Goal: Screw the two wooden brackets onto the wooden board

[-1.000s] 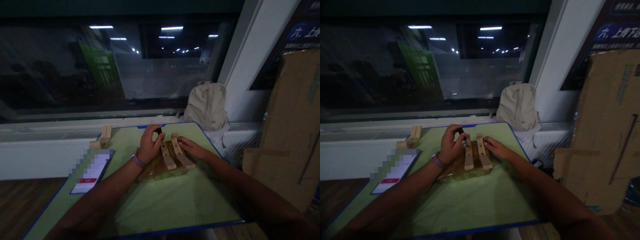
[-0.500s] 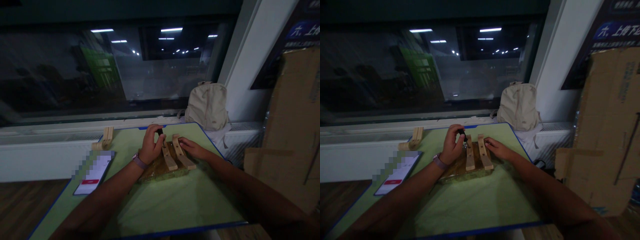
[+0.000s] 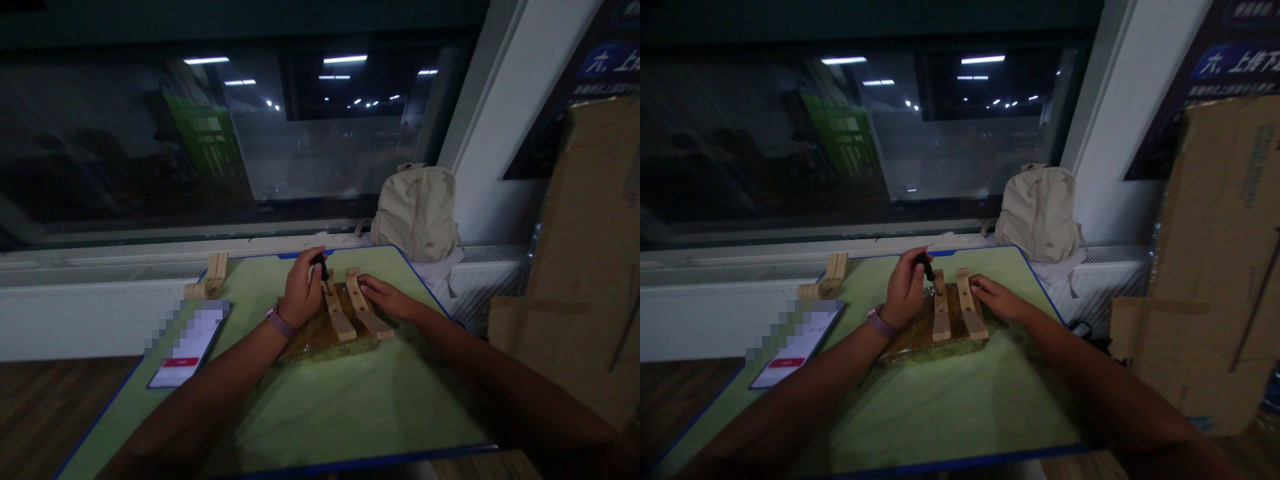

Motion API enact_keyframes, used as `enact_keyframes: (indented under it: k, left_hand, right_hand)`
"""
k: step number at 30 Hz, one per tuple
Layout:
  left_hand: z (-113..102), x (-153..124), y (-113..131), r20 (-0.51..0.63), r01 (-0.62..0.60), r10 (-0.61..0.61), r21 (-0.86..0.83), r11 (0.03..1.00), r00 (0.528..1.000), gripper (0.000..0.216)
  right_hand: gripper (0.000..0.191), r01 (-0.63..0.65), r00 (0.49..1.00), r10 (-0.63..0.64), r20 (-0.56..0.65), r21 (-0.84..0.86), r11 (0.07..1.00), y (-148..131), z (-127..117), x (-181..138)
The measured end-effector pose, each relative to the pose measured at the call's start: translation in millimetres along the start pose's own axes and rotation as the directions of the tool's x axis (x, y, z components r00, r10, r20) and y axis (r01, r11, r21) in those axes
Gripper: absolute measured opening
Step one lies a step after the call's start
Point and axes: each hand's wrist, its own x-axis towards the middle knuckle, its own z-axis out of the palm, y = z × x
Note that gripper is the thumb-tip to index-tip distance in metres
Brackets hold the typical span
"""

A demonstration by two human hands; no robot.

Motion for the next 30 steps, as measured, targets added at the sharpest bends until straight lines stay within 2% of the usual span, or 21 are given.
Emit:
enact_keyframes:
  k: [4,8,13,18,21,25,30]
  left_hand:
    - [-3.0,3.2,3.3,-0.002,-0.106,0.107,0.081,0.991,0.994,0.025]
    - [-3.4,3.6,2.9,0.002,-0.053,0.053,0.122,0.991,0.999,0.029]
    - [1.4,-1.7,-3.8,0.019,0.022,-0.022,-0.01,1.0,1.0,0.042]
    - [3.3,-5.4,-5.6,0.068,0.047,-0.04,-0.107,0.993,0.997,0.032]
    - [2.3,-5.0,-5.1,0.079,0.008,-0.002,-0.07,0.998,0.997,0.03]
    - [1.4,-1.8,-4.2,0.017,-0.05,0.05,0.001,0.999,0.999,0.029]
    - [2.3,-0.5,-2.4,0.014,0.016,-0.016,-0.009,1.0,1.0,0.031]
  right_hand:
    - [0.044,-0.008,1.0,0.008,0.005,0.0,1.0,-0.7,0.3,-0.2]
    - [0.046,0.001,1.0,-0.001,0.011,-0.007,1.0,0.5,0.6,1.1]
    - [0.044,0.014,1.0,-0.014,0.008,0.007,1.0,2.0,0.3,1.6]
    - [0.043,-0.001,1.0,0.001,0.002,0.001,1.0,1.7,0.3,0.8]
    - [0.044,-0.012,1.0,0.012,0.0,0.004,1.0,0.1,0.2,0.6]
    - [0.043,-0.014,1.0,0.014,0.009,0.003,1.0,-1.8,-0.1,0.8]
    - [0.046,-0.017,1.0,0.017,-0.003,-0.002,1.0,-0.7,0.4,1.0]
